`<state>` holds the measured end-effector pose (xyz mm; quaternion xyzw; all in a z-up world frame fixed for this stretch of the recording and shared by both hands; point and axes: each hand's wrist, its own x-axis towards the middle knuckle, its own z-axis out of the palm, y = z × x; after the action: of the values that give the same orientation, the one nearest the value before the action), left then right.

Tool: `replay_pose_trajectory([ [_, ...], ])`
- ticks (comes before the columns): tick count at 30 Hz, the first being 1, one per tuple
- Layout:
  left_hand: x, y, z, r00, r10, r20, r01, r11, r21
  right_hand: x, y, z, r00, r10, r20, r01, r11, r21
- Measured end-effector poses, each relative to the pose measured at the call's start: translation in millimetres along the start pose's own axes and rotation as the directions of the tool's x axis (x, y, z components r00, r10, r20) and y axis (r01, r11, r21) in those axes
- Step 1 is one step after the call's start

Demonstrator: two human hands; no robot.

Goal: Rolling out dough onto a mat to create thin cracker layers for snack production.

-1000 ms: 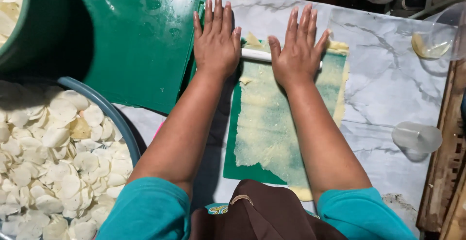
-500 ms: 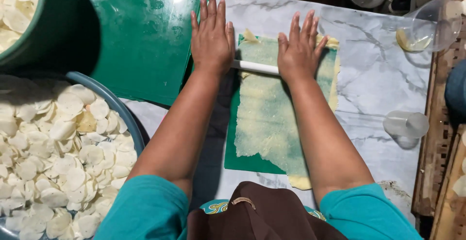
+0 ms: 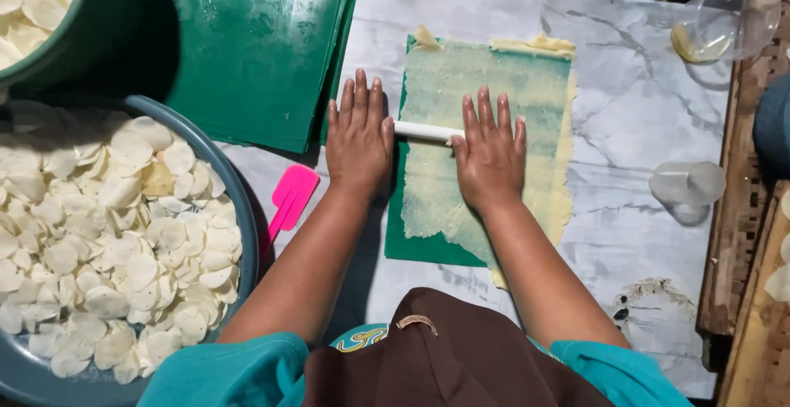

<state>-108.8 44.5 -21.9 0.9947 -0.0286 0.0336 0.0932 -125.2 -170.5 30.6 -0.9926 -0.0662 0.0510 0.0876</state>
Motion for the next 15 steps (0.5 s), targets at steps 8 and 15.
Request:
replay_pose_trajectory([
  [8, 14, -3, -31, 0.963, 0.01, -0.268, -0.063, 0.979, -0.191, 18, 11, -26, 0.988, 0.093, 0.125, -0.113, 0.98, 0.162],
  [15, -16, 5, -17, 1.0, 0.023, 0.019, -0.021, 0.998, -0.066, -21, 7, -8, 0.992, 0.092, 0.09, -0.085, 0.993, -0.076],
])
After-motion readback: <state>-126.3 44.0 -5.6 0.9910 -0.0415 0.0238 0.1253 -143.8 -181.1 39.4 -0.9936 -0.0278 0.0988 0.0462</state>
